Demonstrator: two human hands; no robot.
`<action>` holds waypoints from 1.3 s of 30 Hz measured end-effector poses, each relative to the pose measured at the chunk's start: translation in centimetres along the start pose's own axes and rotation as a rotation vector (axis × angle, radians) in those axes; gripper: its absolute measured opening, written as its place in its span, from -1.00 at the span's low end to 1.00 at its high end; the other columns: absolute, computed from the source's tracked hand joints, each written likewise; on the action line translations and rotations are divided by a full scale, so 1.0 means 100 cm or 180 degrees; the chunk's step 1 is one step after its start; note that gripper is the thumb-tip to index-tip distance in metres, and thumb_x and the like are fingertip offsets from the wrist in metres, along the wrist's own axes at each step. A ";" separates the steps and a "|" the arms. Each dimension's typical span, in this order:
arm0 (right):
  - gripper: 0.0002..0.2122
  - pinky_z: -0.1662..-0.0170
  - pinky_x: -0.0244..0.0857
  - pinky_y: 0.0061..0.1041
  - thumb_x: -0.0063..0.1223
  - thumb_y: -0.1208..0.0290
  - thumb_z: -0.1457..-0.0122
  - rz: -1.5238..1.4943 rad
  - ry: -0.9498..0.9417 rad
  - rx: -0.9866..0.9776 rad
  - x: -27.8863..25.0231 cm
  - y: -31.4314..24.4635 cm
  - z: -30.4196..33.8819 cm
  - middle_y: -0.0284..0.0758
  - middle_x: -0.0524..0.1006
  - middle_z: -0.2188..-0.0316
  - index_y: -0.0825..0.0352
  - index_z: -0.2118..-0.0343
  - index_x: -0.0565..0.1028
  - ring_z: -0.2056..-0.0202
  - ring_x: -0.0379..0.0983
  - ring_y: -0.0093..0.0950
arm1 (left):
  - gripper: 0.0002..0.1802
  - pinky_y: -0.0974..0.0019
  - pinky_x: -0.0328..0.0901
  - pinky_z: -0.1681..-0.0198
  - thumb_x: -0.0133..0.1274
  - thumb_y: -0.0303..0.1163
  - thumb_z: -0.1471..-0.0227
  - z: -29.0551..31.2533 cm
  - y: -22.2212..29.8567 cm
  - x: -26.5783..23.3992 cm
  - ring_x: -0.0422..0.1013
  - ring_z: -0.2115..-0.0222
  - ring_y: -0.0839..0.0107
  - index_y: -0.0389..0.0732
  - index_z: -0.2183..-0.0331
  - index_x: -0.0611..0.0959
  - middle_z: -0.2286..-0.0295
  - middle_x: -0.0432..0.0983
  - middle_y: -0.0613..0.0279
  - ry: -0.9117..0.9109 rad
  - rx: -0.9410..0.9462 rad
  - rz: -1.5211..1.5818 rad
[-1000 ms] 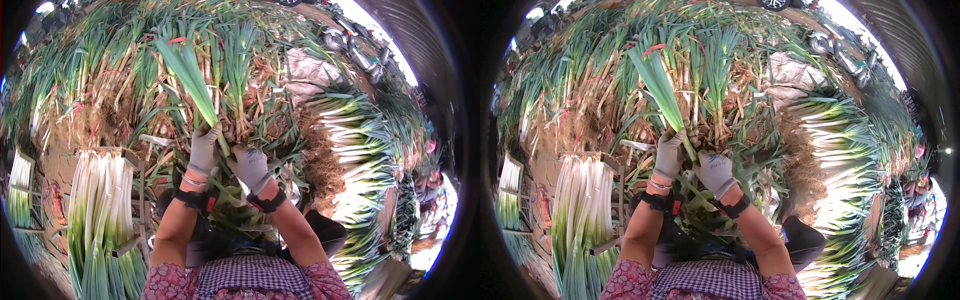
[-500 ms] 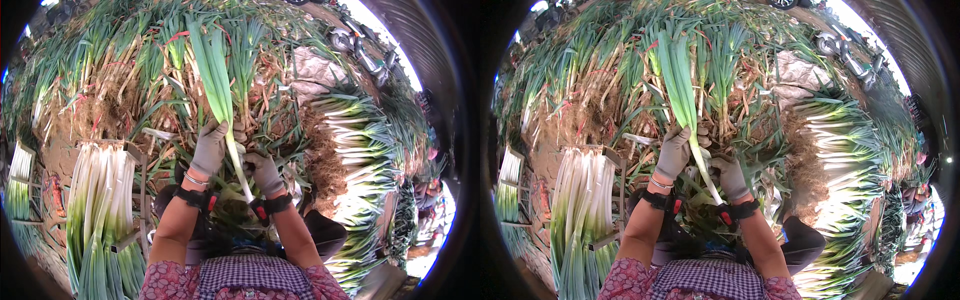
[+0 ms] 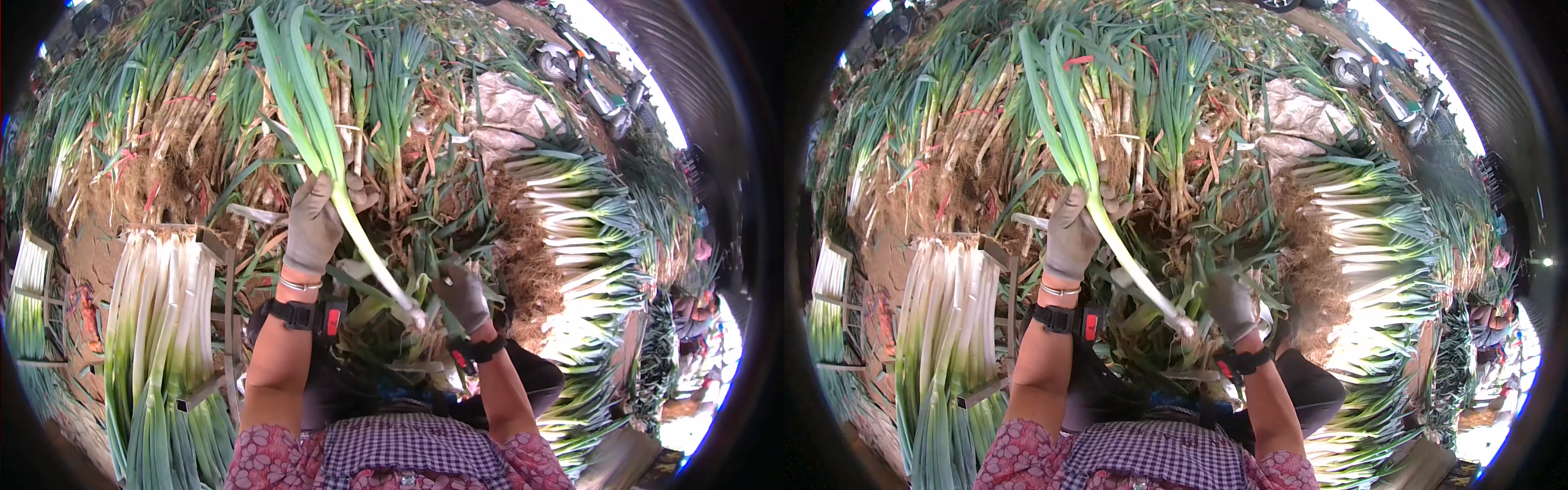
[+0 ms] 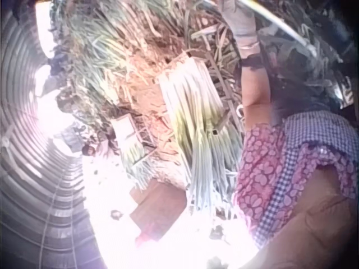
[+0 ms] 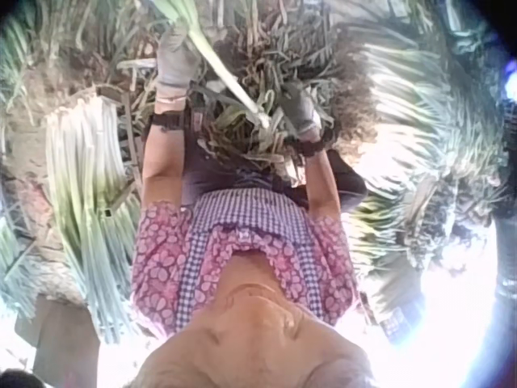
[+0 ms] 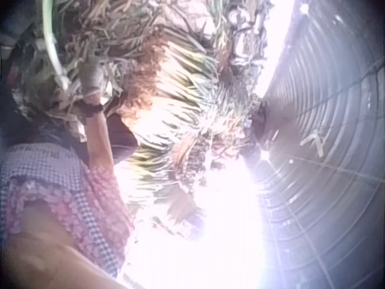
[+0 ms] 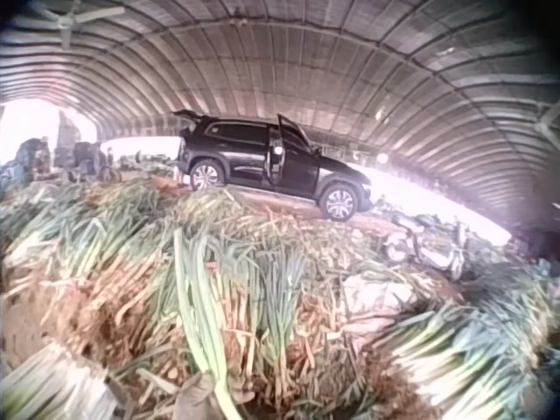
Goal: The person picks up a leek from a pile, peels away the outer layers by hand, and shakes it before placing it onto a separate stack.
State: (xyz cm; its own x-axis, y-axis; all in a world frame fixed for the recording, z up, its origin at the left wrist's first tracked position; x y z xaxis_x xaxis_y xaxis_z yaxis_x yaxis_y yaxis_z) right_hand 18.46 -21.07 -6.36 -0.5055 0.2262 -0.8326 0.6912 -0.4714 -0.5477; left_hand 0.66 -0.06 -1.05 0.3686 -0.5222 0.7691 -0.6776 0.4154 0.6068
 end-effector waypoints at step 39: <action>-0.72 0.32 0.34 -0.47 0.22 0.29 -0.08 -0.2177 -0.0912 0.0853 0.000 0.017 0.035 -0.32 0.51 0.44 0.33 0.23 0.47 0.41 0.45 -0.52 | -0.82 0.16 0.46 0.16 -0.05 -0.43 -0.20 0.007 -0.007 -0.024 0.45 0.36 0.30 -0.38 0.27 0.48 0.40 0.46 0.14 0.1139 0.0235 0.0209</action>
State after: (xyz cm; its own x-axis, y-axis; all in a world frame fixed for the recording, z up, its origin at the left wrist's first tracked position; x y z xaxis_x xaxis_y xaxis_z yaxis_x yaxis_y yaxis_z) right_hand 17.76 -24.86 -6.99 -0.9122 0.3289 -0.2443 0.0490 -0.5044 -0.8621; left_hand -0.14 0.42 -3.51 0.5131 -0.1972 0.8354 -0.7466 0.3777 0.5477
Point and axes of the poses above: each hand's wrist, its own z-axis away from the middle knuckle, its own x-axis out of the palm, y = z × x, the point moved 2 cm from there along -z, towards the middle knuckle
